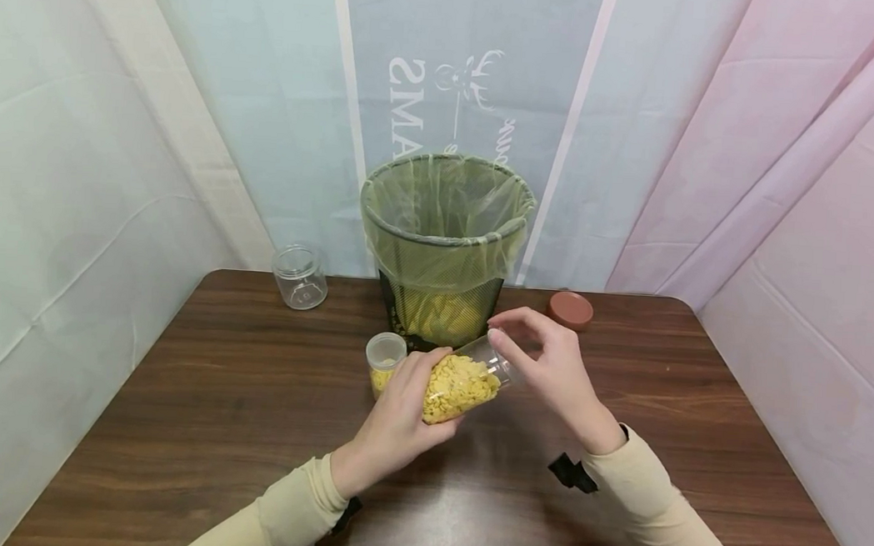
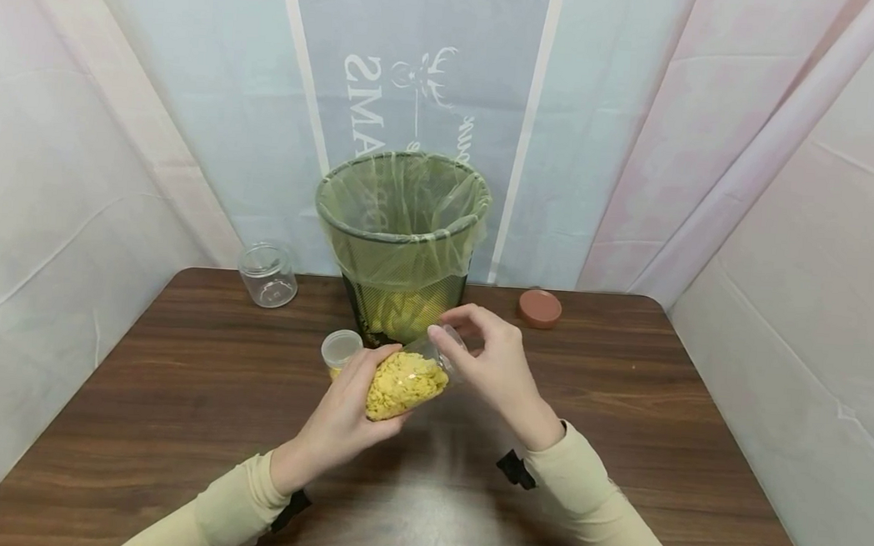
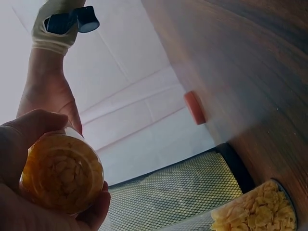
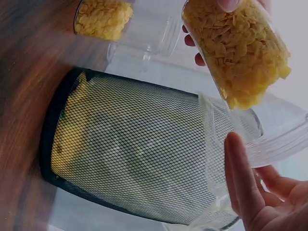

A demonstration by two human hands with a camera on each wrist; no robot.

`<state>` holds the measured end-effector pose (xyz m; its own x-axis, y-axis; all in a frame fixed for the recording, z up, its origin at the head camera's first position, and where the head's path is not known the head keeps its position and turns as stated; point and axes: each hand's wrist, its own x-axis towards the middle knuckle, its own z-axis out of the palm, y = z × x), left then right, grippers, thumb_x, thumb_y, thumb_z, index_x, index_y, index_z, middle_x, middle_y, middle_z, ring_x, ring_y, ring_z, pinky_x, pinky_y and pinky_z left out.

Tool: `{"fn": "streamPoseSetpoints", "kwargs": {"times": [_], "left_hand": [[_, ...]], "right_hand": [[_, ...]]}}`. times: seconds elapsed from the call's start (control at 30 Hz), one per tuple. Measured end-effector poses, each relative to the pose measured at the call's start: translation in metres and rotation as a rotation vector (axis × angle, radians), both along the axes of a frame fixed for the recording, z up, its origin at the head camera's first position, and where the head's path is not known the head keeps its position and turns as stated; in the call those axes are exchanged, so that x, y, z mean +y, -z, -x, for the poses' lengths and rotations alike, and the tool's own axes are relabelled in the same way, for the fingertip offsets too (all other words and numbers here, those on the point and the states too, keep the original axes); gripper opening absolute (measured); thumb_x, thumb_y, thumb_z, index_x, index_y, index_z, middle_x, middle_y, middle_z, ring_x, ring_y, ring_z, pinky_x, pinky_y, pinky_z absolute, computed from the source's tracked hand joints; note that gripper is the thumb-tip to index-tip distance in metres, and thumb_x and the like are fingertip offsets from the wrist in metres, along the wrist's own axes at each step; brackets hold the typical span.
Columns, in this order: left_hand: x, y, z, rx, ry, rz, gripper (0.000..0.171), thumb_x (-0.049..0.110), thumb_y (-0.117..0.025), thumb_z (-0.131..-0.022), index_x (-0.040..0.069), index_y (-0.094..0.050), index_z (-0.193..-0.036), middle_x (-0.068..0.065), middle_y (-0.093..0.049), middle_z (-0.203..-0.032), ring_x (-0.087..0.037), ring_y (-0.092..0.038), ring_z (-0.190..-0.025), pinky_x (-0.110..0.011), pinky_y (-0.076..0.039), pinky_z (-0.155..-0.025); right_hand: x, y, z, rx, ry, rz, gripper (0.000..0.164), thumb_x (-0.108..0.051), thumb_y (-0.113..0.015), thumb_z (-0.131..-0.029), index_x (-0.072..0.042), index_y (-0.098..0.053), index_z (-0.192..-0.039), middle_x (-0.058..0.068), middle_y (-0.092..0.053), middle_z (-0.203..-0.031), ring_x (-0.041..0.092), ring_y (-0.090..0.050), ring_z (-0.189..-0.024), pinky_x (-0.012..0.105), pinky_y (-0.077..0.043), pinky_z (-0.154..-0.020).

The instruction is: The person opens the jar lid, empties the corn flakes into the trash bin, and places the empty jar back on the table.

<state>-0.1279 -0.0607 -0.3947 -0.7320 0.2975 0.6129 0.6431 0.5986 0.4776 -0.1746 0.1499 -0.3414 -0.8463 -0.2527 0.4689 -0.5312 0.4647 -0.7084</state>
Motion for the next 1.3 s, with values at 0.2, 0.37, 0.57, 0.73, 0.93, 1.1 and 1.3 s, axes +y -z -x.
{"fn": "streamPoseSetpoints", "kwargs": {"times": [0.2,0.37,0.57,0.73,0.93,1.1,1.3], "left_hand": [[-0.001,0.001,0.0,0.071,-0.039,0.051,0.082,0.014,-0.081,-0.059,0.005,-0.046,-0.133,-0.006,-0.055,-0.113,-0.018,-0.05,-0.099,-0.032,-0.045,-0.087],[-0.002,0.002,0.0,0.123,-0.069,0.09,0.084,0.012,-0.079,-0.058,0.005,-0.045,-0.134,-0.007,-0.054,-0.114,-0.02,-0.05,-0.097,-0.033,-0.045,-0.086],[-0.002,0.0,-0.001,0.141,-0.07,0.087,0.084,0.012,-0.08,-0.056,0.005,-0.046,-0.133,-0.007,-0.054,-0.111,-0.02,-0.05,-0.096,-0.033,-0.046,-0.084],[-0.002,-0.003,-0.002,0.114,-0.047,0.077,0.082,0.013,-0.079,-0.054,0.005,-0.048,-0.13,-0.006,-0.055,-0.112,-0.019,-0.049,-0.095,-0.032,-0.044,-0.084],[-0.002,-0.004,-0.001,0.099,-0.018,0.072,0.081,0.013,-0.081,-0.053,0.005,-0.05,-0.127,-0.005,-0.057,-0.115,-0.02,-0.049,-0.096,-0.032,-0.042,-0.087],[-0.003,-0.007,-0.001,0.102,-0.001,0.072,0.082,0.014,-0.083,-0.051,0.005,-0.051,-0.126,-0.005,-0.059,-0.114,-0.02,-0.05,-0.097,-0.032,-0.042,-0.087],[-0.004,-0.013,0.001,0.114,0.013,0.077,0.082,0.012,-0.084,-0.048,0.005,-0.054,-0.124,-0.004,-0.061,-0.11,-0.019,-0.052,-0.098,-0.031,-0.041,-0.083]], "right_hand": [[-0.003,0.0,-0.002,-0.005,0.033,-0.075,0.018,-0.032,-0.058,-0.094,-0.018,-0.068,-0.097,-0.003,-0.069,-0.085,0.006,-0.064,-0.07,0.023,-0.05,-0.062],[-0.006,0.0,-0.006,0.031,0.063,-0.119,0.025,-0.033,-0.051,-0.097,-0.015,-0.069,-0.094,-0.002,-0.068,-0.078,0.009,-0.06,-0.062,0.024,-0.048,-0.059],[-0.01,0.005,-0.009,0.217,0.143,-0.136,0.023,-0.022,-0.052,-0.095,-0.012,-0.072,-0.089,-0.003,-0.069,-0.081,0.007,-0.061,-0.07,0.026,-0.05,-0.062],[-0.011,0.008,-0.008,0.351,0.149,-0.097,0.019,-0.016,-0.055,-0.09,-0.011,-0.073,-0.084,-0.002,-0.069,-0.076,0.005,-0.061,-0.066,0.021,-0.049,-0.057],[-0.009,0.009,-0.007,0.419,0.106,-0.057,0.018,-0.014,-0.056,-0.087,-0.013,-0.073,-0.081,-0.003,-0.07,-0.074,0.002,-0.06,-0.063,0.019,-0.049,-0.054],[-0.007,0.01,-0.007,0.454,0.103,-0.03,0.019,-0.014,-0.055,-0.085,-0.012,-0.073,-0.08,-0.003,-0.069,-0.072,0.0,-0.057,-0.059,0.018,-0.046,-0.051],[-0.007,0.01,-0.007,0.487,0.097,0.001,0.02,-0.014,-0.054,-0.084,-0.012,-0.073,-0.078,-0.005,-0.067,-0.068,-0.002,-0.05,-0.054,0.016,-0.041,-0.047]]}}
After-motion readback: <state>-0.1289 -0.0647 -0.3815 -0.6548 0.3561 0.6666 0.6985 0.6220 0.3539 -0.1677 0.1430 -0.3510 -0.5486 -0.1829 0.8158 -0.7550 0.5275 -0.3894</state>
